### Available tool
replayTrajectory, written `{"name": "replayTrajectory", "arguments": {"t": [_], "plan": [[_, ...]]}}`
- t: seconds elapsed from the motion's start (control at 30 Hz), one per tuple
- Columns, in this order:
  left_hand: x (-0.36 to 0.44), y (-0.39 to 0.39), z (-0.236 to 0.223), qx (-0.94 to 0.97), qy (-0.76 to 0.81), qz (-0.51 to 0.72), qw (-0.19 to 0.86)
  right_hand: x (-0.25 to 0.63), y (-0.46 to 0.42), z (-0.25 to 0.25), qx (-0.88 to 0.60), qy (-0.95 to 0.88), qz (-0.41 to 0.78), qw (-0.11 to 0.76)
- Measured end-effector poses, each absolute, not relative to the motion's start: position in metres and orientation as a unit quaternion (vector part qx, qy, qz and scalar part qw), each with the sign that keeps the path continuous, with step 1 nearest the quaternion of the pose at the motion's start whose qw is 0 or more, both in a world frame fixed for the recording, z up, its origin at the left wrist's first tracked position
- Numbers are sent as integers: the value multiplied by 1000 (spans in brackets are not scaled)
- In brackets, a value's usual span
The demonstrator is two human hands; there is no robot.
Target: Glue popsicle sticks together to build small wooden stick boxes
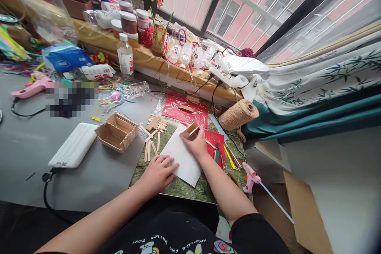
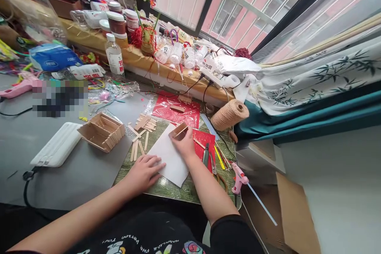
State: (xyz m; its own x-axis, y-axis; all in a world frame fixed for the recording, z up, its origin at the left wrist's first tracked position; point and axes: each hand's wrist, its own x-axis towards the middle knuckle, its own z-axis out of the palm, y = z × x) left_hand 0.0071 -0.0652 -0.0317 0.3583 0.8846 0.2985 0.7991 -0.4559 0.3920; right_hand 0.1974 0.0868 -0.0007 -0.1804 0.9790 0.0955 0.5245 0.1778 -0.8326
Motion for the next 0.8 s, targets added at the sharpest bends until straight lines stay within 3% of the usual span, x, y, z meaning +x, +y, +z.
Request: {"name": "replayTrajectory", "arguments": {"t": [0.13,0.8], "plan": [[6,-64,-33,822,505,246,96,197,83,-4,-506,-724,355,307],[8,-58,-16,835,508,190,95,200,91,-6,-478,-729,359,334]]}}
